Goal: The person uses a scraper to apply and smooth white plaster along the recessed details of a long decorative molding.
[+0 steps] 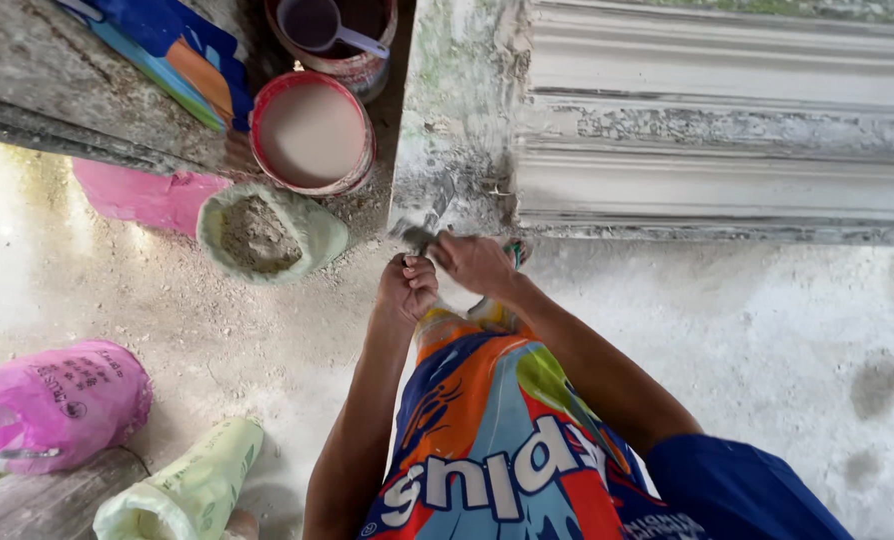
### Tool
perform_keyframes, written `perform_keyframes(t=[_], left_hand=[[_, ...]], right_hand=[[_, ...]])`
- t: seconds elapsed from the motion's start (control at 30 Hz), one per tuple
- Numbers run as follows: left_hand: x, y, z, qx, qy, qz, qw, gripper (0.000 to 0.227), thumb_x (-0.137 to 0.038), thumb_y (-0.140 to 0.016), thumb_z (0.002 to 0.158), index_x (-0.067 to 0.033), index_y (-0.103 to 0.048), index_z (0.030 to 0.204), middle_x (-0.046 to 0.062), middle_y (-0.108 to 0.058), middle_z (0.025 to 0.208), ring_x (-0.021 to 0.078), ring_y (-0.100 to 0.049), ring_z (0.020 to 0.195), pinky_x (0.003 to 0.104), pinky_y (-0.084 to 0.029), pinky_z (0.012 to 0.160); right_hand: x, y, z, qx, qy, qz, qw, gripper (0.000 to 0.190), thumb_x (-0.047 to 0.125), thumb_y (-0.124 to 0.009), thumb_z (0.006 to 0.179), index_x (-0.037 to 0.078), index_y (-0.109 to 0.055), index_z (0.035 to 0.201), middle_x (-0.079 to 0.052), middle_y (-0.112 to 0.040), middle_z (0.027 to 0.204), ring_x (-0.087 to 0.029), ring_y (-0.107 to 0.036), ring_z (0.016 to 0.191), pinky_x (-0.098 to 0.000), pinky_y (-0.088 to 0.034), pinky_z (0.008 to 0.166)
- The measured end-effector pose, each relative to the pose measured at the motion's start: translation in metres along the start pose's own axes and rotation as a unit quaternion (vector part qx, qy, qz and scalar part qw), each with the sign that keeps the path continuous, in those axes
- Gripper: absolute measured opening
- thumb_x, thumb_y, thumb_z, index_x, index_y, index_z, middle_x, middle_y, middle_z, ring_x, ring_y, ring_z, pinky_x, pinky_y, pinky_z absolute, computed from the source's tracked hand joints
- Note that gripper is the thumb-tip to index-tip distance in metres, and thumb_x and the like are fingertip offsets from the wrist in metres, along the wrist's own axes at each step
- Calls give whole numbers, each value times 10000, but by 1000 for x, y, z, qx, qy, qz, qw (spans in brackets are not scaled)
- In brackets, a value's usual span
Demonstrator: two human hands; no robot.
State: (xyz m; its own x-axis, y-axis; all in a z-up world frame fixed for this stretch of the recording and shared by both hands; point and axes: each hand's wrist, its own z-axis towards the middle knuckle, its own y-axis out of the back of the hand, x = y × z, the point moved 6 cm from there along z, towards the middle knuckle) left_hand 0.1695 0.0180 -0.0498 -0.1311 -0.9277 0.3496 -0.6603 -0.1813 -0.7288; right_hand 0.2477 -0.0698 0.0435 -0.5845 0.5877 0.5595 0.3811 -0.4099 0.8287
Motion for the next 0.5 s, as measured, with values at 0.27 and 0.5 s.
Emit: perform_keyframes(t=[0.27,0.5], left_hand=[[-8,1,-10,67,73,64,993,306,-394,-591,954,-163,-530,762,-75,-430,604,91,-424,482,207,-332,391],[-27,15,-74,-90,-167,421,887,577,-486,-375,1132,-136,-464,682,-14,-341,524,119,-357,403,265,-308,382]], right_hand=[[4,17,-12,-50,-74,-43,995,272,300,-462,1108,70,-592,1174,-120,-668,674,-348,-656,500,-463,-478,422],[-18,30,-74,-38,-109,121,986,413,253,-631,882,115,-368,1168,-203,-584,756,-500,-648,649,-558,-453,505]])
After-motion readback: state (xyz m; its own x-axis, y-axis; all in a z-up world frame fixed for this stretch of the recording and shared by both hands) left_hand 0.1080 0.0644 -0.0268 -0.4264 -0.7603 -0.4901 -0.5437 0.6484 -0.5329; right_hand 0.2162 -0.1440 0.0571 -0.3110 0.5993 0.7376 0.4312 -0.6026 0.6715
